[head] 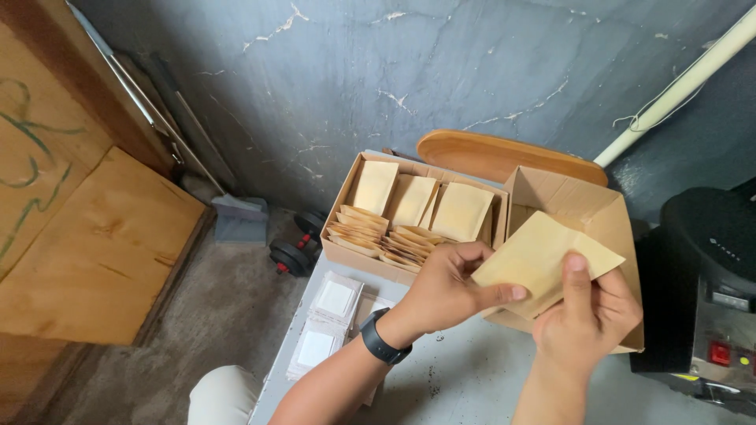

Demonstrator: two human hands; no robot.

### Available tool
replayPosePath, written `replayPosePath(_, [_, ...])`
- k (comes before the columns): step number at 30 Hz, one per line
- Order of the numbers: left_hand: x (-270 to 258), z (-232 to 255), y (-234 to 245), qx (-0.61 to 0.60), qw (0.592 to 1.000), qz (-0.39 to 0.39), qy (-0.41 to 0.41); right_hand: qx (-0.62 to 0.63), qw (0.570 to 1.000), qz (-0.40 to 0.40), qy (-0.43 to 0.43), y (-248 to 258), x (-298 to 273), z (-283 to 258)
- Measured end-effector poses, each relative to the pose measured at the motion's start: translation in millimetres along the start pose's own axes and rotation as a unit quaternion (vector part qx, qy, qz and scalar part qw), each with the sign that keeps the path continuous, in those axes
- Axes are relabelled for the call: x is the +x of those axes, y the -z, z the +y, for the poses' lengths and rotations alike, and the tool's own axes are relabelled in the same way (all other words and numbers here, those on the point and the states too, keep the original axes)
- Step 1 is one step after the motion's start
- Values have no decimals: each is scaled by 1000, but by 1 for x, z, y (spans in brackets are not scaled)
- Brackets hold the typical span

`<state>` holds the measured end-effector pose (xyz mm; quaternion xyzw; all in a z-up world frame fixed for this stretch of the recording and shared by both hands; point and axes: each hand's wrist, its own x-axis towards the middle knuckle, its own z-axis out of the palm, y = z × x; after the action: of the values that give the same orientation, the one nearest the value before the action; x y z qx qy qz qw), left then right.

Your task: Inserting small square packets into paper envelopes for packaging

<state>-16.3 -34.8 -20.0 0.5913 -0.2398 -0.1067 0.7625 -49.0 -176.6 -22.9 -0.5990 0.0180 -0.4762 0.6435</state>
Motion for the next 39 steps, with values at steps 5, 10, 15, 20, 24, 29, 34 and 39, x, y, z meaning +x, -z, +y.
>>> replayPosePath(5, [-6, 7, -8, 3, 999, 22, -25, -21, 999, -49, -7, 15, -1, 8])
replayPosePath(10, [-8, 15, -5, 10, 995, 70, -66, -37, 997, -71, 9, 13, -6, 10])
replayPosePath(15, [-6, 19, 0, 16, 995, 63, -69, -87, 992, -86, 36, 8, -10, 10])
replayPosePath(20, [-7, 16, 4, -11, 996, 51, -68, -115, 985, -115, 50, 5, -13, 2])
replayPosePath(24, [-13, 38, 6, 25, 991, 95, -92, -159, 974, -159, 38, 10, -15, 6])
replayPosePath(29, [-9, 39, 11, 30, 992, 93, -78, -150, 972, -174, 40, 1, -18, 2])
replayPosePath(34, [-7, 21, 18, 11, 997, 20, -73, -141, 977, -155, 50, 4, -21, 9])
replayPosePath(39, [-11, 25, 18, 40, 997, 10, -61, -164, 980, -108, 41, 16, -21, 29])
